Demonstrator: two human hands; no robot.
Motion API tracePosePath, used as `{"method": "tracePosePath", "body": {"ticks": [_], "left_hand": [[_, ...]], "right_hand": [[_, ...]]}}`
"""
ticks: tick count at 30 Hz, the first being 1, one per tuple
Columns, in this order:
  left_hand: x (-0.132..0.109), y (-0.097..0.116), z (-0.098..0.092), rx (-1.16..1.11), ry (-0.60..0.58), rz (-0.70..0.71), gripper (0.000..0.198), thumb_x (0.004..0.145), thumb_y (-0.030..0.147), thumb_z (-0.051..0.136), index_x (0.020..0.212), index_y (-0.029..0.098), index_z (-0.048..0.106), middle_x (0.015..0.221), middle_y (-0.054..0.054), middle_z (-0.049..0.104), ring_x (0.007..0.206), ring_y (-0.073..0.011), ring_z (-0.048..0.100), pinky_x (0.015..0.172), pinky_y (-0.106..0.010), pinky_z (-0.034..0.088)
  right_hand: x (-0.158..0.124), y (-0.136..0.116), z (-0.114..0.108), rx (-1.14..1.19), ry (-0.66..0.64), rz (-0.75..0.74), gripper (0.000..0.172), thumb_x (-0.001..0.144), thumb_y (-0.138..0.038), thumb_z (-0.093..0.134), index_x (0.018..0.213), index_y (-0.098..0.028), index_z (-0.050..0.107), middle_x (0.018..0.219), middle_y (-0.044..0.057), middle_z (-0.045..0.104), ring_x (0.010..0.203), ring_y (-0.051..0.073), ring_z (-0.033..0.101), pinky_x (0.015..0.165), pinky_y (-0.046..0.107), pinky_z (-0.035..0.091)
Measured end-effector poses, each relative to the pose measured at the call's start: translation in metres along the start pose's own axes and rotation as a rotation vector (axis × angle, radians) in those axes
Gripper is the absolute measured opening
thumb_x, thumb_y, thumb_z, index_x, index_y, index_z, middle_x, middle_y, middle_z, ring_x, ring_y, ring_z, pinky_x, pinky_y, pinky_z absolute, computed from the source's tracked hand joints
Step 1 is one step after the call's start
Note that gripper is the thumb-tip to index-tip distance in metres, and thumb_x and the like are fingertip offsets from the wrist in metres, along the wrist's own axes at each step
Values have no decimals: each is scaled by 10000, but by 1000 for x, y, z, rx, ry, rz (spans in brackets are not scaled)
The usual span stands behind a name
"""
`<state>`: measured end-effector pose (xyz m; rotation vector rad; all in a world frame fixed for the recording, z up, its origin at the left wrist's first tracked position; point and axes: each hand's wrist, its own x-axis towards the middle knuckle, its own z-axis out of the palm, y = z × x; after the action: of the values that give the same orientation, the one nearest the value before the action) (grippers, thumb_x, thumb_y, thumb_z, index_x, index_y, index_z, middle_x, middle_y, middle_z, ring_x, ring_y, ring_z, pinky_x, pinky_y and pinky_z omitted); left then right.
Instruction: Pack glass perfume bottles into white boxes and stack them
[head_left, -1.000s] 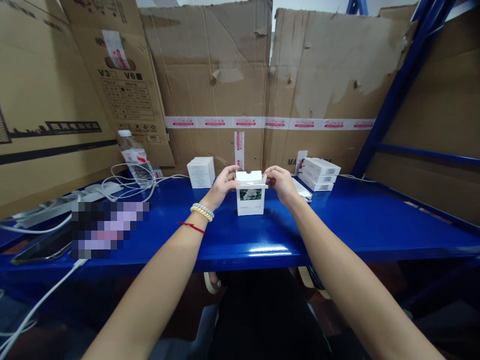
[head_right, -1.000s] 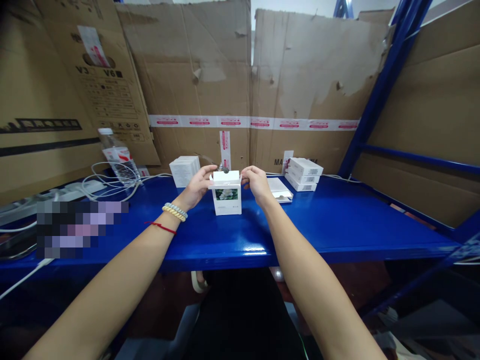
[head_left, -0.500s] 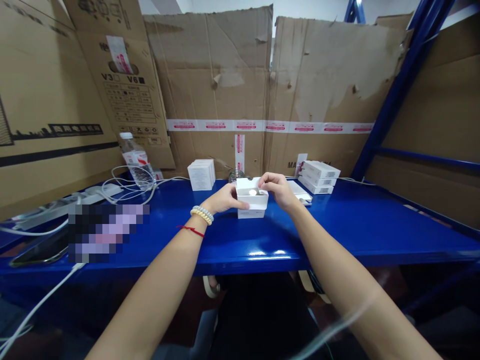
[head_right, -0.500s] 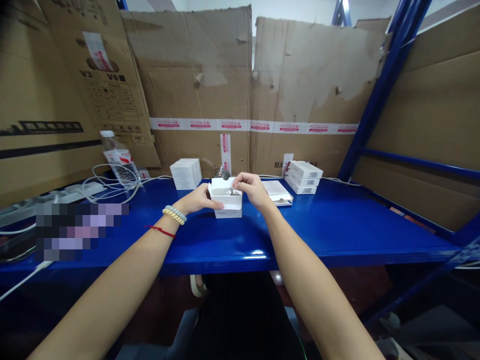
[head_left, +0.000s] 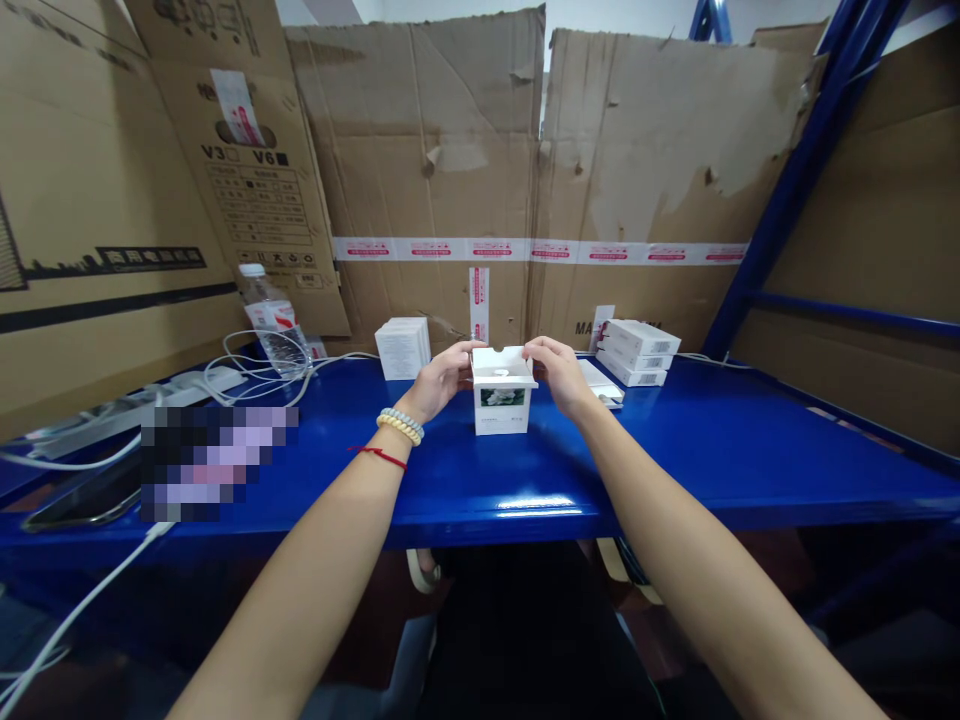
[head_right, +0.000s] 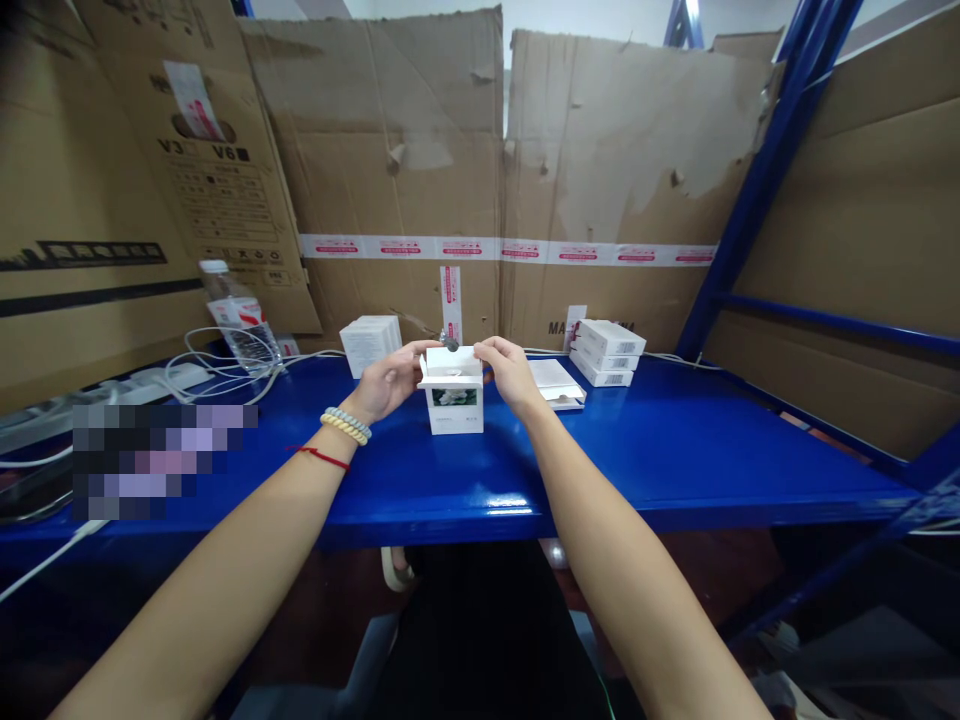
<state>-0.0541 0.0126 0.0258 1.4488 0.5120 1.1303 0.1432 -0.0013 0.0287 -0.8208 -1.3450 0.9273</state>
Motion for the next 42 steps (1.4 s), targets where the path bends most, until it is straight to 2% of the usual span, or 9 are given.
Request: {"method": "tracePosePath", "body": {"ticks": [5, 10, 17, 24, 30, 36, 42], "left_hand": [[0, 0, -1, 36, -45, -19, 600, 545, 234, 702, 1126, 139, 584, 939, -64, 706, 888, -218, 633, 771, -301, 448], [0, -1, -4, 69, -123, -5, 675, 540, 181, 769, 1188, 131, 583, 965, -88, 715, 951, -249, 654, 859, -350, 461], [-3, 3, -4, 33, -142, -29, 639, 517, 110, 794, 1133, 115, 625, 966, -101, 729, 919, -226, 669, 855, -332, 483], [-5, 8, -2, 19, -128, -70, 567, 476, 80, 810, 1022, 106, 662, 872, -77, 735, 831, -194, 673, 842, -322, 493], [-6, 9, -3, 34, -159, -93, 578, 496, 107, 815, 1051, 118, 652, 921, -75, 729, 861, -191, 671, 849, -316, 487], [-7, 8, -4, 44, -237, -132, 539, 528, 132, 787, 1052, 117, 662, 942, -91, 727, 891, -222, 658, 870, -345, 460], [-3, 3, -9, 19, -245, -118, 460, 574, 163, 733, 1029, 113, 685, 920, -93, 726, 923, -241, 650, 853, -342, 448]], "right_hand": [[-1, -1, 1, -9, 4, -4, 243, 594, -365, 666, 588, -193, 495, 589, -48, 467, 556, 86, 418, 525, 238, 343], [-2, -1, 1, -47, -49, -3, 166, 565, -303, 633, 586, -188, 516, 595, -44, 475, 578, 91, 408, 551, 248, 339], [-3, -2, -1, -77, -103, -43, 113, 512, -242, 570, 609, -187, 579, 641, -23, 534, 628, 115, 437, 584, 257, 339], [-4, 0, -5, -169, -184, -153, 177, 532, -200, 515, 676, -190, 617, 688, -14, 565, 666, 128, 455, 632, 265, 331], [-6, -3, -5, -230, -235, -168, 237, 551, -196, 488, 734, -187, 638, 723, -7, 583, 696, 138, 486, 649, 268, 359], [-8, -5, -3, -252, -192, -204, 375, 542, -187, 500, 895, -192, 624, 767, -10, 607, 683, 134, 491, 611, 253, 365], [-6, -3, 0, -326, -79, -188, 313, 611, -257, 586, 903, -188, 675, 780, -7, 627, 661, 121, 476, 648, 273, 383]]}}
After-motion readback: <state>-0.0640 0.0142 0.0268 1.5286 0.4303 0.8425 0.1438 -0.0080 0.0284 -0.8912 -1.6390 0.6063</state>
